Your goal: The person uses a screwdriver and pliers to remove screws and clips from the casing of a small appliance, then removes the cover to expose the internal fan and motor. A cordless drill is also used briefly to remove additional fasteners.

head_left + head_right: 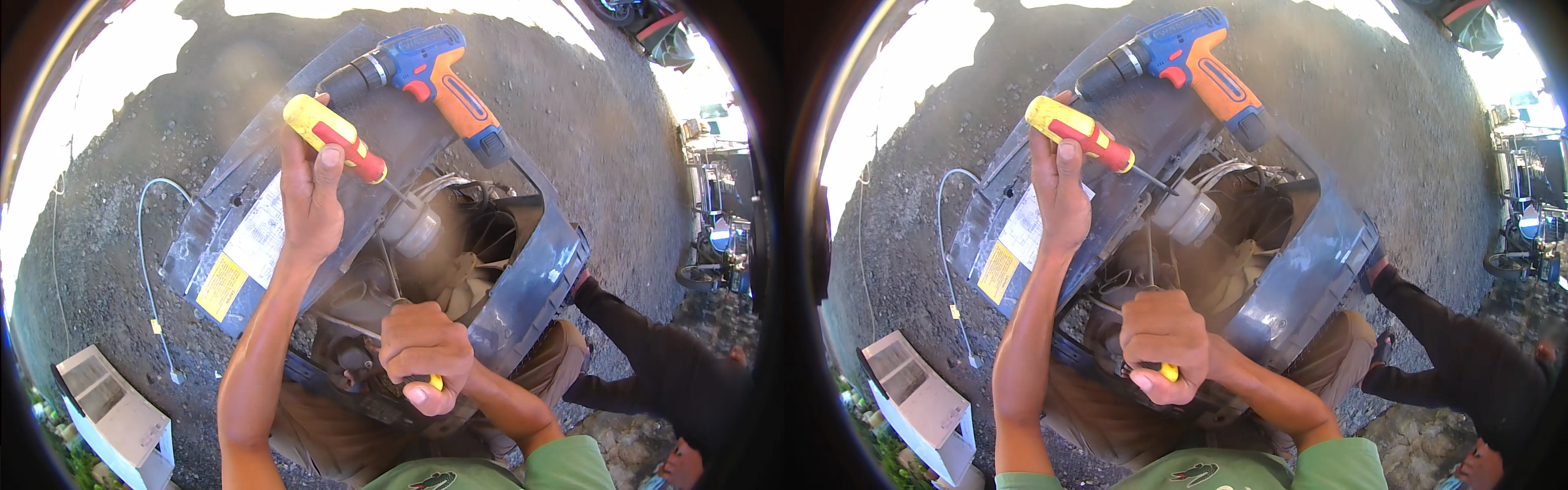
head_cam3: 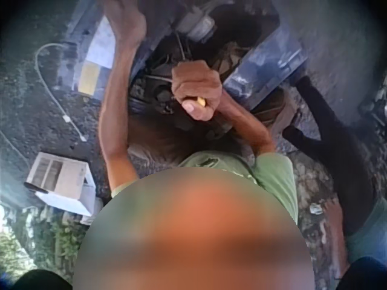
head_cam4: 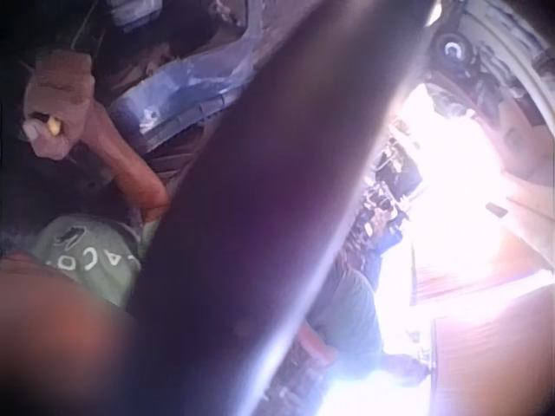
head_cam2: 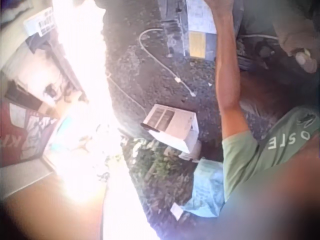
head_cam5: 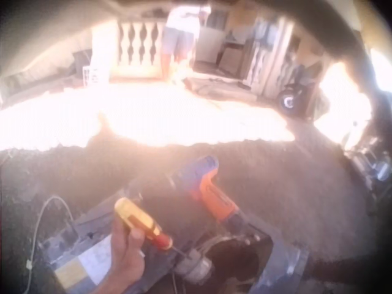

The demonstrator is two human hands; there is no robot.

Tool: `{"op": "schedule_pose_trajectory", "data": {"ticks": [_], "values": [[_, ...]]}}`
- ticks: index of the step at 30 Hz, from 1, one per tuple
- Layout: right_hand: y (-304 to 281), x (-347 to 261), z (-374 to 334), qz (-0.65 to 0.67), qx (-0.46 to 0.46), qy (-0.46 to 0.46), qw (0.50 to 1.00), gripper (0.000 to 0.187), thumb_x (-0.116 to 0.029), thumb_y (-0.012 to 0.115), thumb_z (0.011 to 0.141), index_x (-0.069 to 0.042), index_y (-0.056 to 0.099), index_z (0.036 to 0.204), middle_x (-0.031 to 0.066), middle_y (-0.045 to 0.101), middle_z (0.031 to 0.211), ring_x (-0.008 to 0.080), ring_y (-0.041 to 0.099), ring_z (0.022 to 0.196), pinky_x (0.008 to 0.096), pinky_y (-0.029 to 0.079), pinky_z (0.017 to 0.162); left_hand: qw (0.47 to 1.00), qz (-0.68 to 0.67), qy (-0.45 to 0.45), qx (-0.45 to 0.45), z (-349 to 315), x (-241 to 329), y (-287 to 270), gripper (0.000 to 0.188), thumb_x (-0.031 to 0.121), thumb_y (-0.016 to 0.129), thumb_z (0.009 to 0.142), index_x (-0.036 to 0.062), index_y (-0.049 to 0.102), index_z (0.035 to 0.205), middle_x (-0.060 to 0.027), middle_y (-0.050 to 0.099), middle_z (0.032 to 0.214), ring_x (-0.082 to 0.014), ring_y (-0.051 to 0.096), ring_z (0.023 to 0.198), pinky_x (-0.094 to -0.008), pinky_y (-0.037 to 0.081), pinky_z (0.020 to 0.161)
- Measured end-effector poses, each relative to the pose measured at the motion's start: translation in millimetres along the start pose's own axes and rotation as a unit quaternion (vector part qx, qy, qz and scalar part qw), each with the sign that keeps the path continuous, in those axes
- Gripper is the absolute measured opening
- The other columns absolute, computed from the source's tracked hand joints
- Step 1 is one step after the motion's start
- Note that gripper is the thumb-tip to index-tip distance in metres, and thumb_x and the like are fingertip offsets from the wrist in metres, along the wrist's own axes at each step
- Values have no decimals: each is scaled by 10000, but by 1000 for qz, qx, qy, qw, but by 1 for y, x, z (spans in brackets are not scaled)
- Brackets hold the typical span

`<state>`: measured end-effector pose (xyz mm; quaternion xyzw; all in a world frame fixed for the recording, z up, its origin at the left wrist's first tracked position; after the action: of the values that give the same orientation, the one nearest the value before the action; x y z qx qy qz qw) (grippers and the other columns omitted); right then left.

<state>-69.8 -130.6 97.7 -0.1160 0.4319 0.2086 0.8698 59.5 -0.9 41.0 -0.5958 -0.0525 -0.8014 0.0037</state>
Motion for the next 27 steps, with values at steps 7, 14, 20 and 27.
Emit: {"op": "schedule_pose_trajectory", "data": {"ticks": [7,14,20,27], "values": [[20,-2,-25,-20,-18,-10,1000,215,-209,593,783,-39,541,663,65,547,655,224,511,502,342,343,464,999,-44,9,-1,2,2,1,597,392,530,1018,3,355,1436,-83,549,1100,-155,583,987,-330,493,900],[68,11,-27,-93,-104,16,990,310,-170,704,701,-98,410,634,40,380,663,226,378,528,352,280,469,997,-82,4,-6,2,0,0,560,355,523,1025,3,361,1428,-78,538,1110,-144,566,997,-324,501,891],[37,5,-7,-54,-52,14,997,309,-319,643,802,-85,498,663,11,469,653,184,453,524,339,335,465,995,-96,0,-12,2,-3,-1,551,349,512,1033,-2,352,1427,-91,529,1153,-147,558,1021,-318,527,848],[-52,-46,13,-8,159,38,987,502,-444,476,980,-77,545,645,33,545,585,169,486,460,326,332,436,994,-111,0,-20,2,-2,-2,529,345,498,1040,7,349,1419,-95,514,1161,-150,553,1016,-323,540,827]]}}
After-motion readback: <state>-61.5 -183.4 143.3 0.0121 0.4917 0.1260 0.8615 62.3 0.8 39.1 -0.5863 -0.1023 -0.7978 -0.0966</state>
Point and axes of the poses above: each hand's wrist, its own z-axis towards the middle knuckle, its own y-axis out of the palm, x = y × z, the point moved 7 cm from there along z, towards the middle knuckle
